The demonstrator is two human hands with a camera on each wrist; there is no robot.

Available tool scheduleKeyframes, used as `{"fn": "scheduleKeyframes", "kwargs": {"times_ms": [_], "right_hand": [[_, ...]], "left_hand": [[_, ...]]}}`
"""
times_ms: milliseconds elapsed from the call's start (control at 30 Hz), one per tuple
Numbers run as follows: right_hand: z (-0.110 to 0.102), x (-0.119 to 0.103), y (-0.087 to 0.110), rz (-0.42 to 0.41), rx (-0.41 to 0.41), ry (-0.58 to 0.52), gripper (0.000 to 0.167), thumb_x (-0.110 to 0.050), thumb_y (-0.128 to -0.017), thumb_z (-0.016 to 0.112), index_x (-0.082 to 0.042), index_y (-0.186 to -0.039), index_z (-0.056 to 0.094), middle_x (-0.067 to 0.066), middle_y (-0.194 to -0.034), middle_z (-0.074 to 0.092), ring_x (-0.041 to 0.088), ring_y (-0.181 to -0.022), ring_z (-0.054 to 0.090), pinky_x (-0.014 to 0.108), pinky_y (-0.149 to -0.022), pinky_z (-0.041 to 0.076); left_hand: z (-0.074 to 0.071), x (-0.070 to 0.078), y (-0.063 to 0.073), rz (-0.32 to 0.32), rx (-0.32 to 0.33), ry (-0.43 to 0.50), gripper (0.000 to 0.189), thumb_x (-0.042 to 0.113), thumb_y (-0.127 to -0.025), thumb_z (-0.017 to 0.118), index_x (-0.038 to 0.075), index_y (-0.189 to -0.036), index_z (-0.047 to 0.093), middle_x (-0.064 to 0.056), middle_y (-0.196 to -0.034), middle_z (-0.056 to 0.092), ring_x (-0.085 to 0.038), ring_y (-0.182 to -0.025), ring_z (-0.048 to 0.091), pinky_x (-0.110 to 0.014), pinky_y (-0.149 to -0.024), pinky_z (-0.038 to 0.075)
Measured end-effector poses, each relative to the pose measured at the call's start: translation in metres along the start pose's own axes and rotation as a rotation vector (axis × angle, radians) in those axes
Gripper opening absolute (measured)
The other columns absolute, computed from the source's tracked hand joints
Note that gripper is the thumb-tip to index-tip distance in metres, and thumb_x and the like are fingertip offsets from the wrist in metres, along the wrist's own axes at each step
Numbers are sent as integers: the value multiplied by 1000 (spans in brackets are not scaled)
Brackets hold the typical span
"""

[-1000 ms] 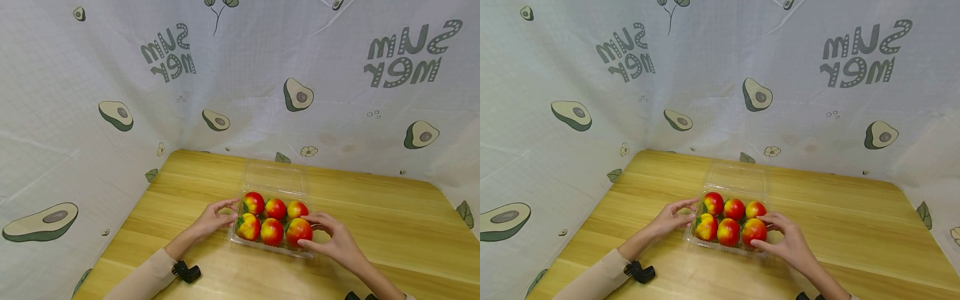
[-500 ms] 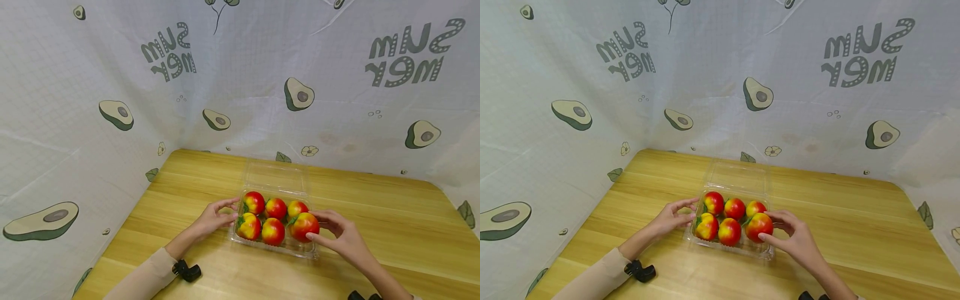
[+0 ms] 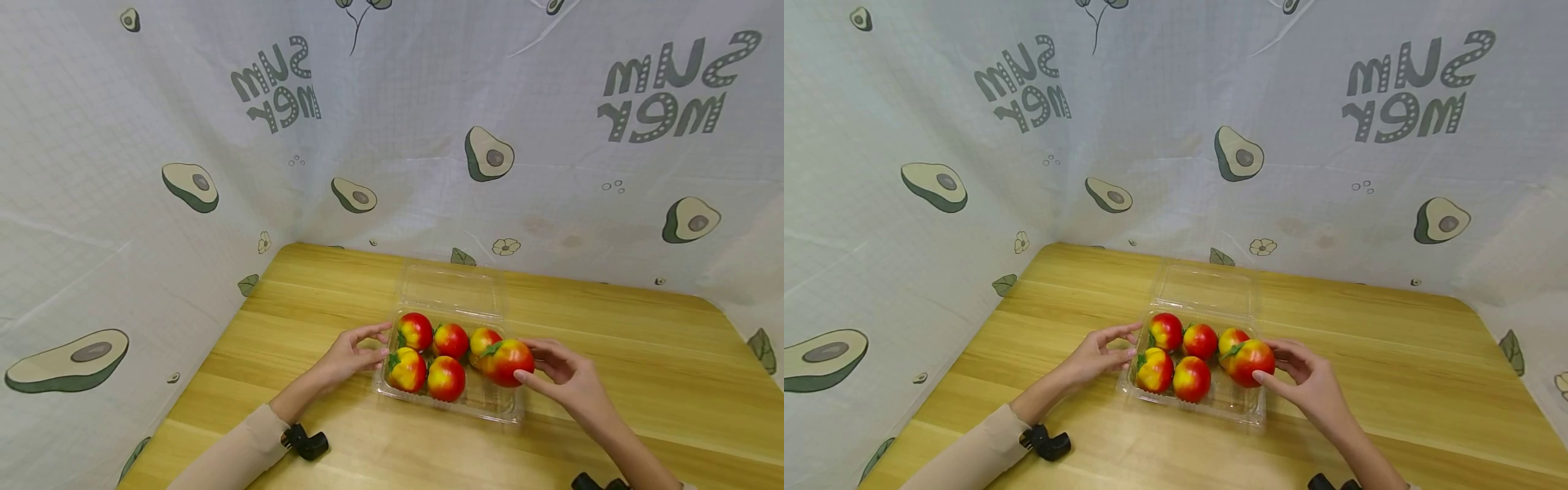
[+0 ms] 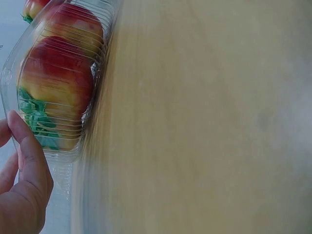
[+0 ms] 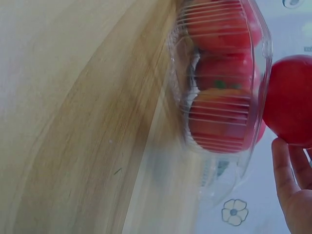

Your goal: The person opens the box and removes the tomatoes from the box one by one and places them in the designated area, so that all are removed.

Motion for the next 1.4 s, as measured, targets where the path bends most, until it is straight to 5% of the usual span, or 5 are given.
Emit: {"fn": "scheduleKeyframes", "kwargs": {"times_ms": [433,1400], "right_hand": [[-25,20,3,173,94,-77,40,13,-88,68,-5,-124,68,-10,-115,67,5,-98,67,19,-77,57],[-62,38,-2,182,226,-161,40,11,-90,66,-19,-116,70,-14,-110,70,-1,-99,65,13,-79,54]], "left_hand": [[1,1,1,4,-10,12,54,7,-97,66,4,-147,48,-16,-123,51,-12,-79,64,-29,-80,59],[2,3,2,5,-9,13,54,9,-97,67,3,-147,48,-20,-125,49,-12,-81,64,-30,-81,59]]}}
Point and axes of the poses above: each hand's wrist, its own y-axis away from the middle knuckle, its own z-axis out of the palm, x = y × z, the point moved 9 cm from there along -y, towards the middle knuckle
